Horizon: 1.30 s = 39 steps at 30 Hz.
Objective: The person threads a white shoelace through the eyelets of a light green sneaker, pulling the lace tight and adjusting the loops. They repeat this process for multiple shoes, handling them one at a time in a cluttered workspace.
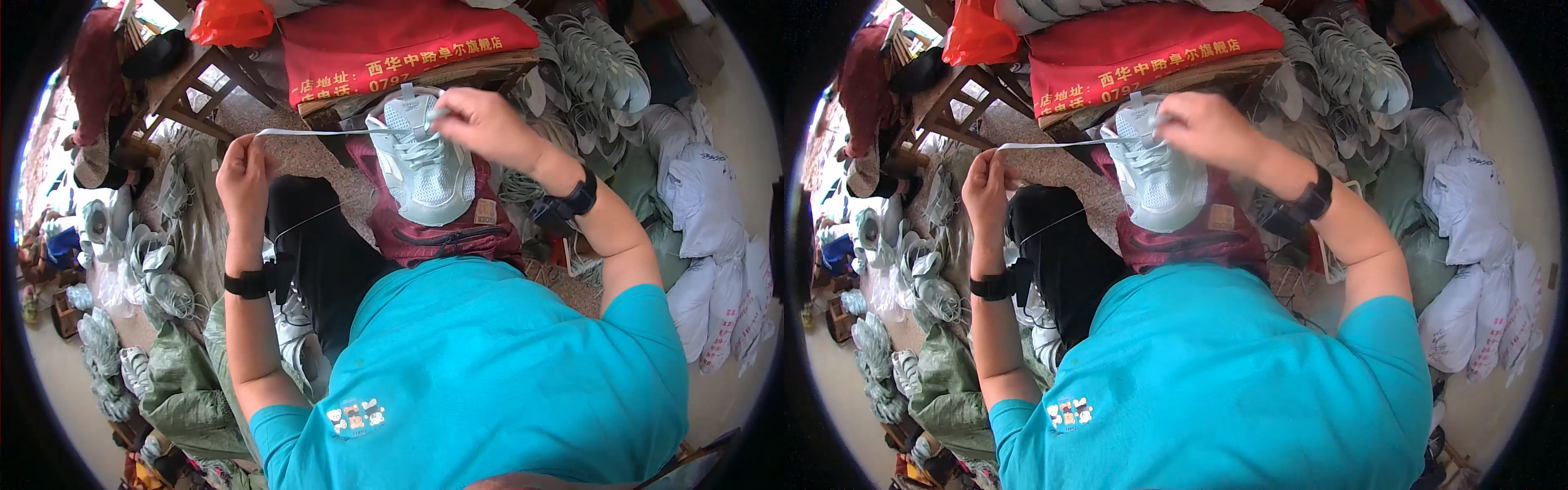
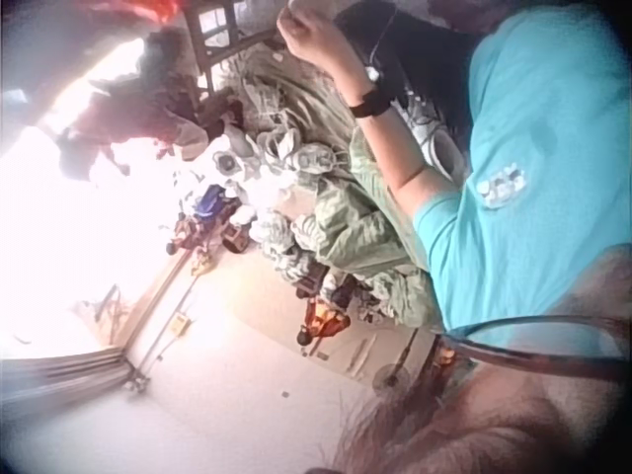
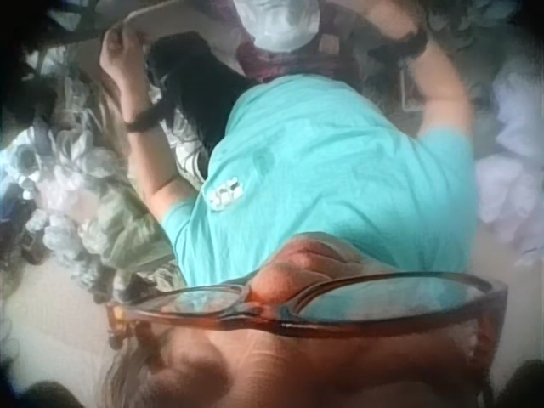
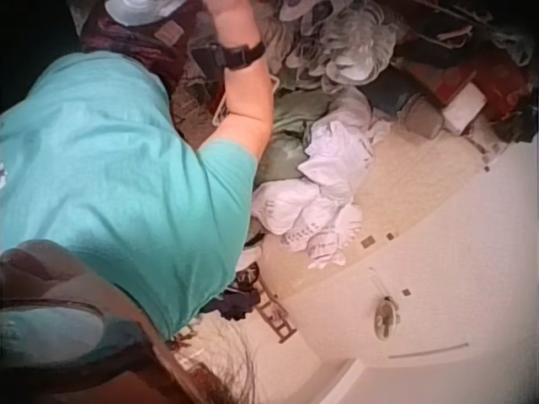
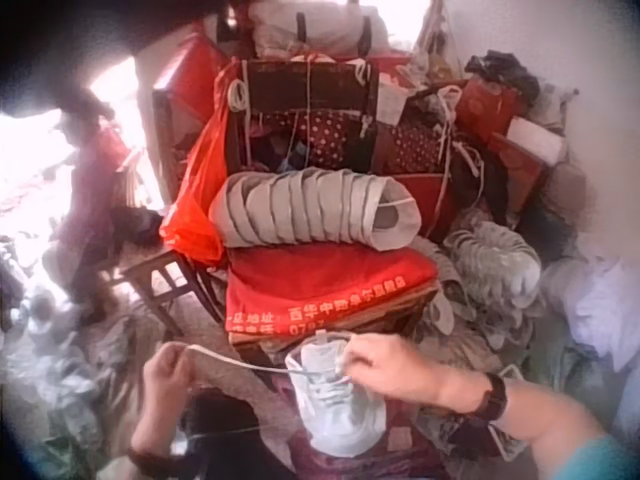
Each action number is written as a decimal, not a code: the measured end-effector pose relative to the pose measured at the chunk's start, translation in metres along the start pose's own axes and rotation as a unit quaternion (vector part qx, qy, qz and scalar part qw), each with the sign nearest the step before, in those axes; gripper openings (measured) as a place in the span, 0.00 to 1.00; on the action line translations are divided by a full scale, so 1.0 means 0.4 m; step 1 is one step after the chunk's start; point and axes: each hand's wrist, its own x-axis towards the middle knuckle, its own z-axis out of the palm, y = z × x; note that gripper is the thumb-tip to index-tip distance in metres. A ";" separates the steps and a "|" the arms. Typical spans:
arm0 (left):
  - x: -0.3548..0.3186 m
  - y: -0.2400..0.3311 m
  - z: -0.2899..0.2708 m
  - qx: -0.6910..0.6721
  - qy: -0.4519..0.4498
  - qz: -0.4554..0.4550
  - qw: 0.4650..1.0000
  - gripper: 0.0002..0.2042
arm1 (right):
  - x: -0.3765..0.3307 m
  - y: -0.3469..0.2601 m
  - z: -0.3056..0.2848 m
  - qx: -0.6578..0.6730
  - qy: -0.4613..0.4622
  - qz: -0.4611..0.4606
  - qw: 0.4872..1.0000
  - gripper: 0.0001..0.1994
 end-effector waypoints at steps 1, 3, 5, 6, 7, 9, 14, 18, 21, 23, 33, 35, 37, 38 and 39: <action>0.002 -0.005 0.003 -0.051 -0.002 -0.005 0.999 0.11 | -0.004 -0.006 0.012 -0.073 -0.020 -0.062 0.995 0.08; -0.003 0.000 0.019 -0.154 -0.006 -0.016 0.988 0.10 | -0.016 0.008 0.035 -0.209 -0.016 -0.115 0.971 0.10; -0.014 0.044 0.039 -0.268 -0.017 -0.042 0.962 0.11 | -0.016 0.008 0.040 -0.300 -0.027 -0.145 0.942 0.10; -0.020 0.057 0.041 -0.323 -0.020 -0.054 0.944 0.12 | -0.011 0.002 0.036 -0.211 -0.077 -0.054 0.973 0.10; -0.022 0.054 0.035 -0.373 -0.035 -0.062 0.925 0.11 | -0.003 -0.010 0.025 -0.118 -0.126 0.038 0.984 0.10; -0.026 0.057 0.028 -0.472 -0.067 -0.078 0.876 0.11 | 0.007 -0.018 0.006 0.023 -0.202 0.149 0.968 0.11; -0.029 -0.010 -0.013 -0.632 -0.066 -0.186 0.749 0.10 | 0.035 -0.004 -0.045 0.030 -0.258 0.154 0.953 0.13; -0.010 -0.064 -0.107 -0.635 -0.026 -0.196 0.747 0.14 | 0.033 -0.001 -0.058 0.114 -0.223 0.246 0.937 0.12; 0.001 -0.094 -0.151 -0.628 0.000 -0.172 0.759 0.14 | 0.024 0.013 -0.047 0.168 -0.089 0.174 0.966 0.10; 0.009 -0.118 -0.175 -0.621 0.027 -0.165 0.765 0.14 | 0.016 0.018 -0.053 0.163 0.032 0.083 0.983 0.08; 0.065 -0.357 -0.428 -0.584 0.052 -0.117 0.802 0.09 | -0.058 0.277 -0.294 0.646 0.268 0.119 0.705 0.11; 0.057 -0.343 -0.456 -0.555 0.130 -0.138 0.810 0.08 | -0.121 0.343 -0.375 0.601 0.377 0.177 0.682 0.11; 0.065 -0.326 -0.452 -0.534 0.146 -0.129 0.823 0.09 | -0.227 0.466 -0.461 0.594 0.439 0.196 0.645 0.08; 0.063 -0.313 -0.427 -0.509 0.181 -0.128 0.832 0.10 | -0.248 0.477 -0.465 0.514 0.515 0.230 0.646 0.09; 0.068 -0.300 -0.394 -0.466 0.177 -0.116 0.859 0.11 | -0.272 0.487 -0.463 0.477 0.524 0.252 0.659 0.09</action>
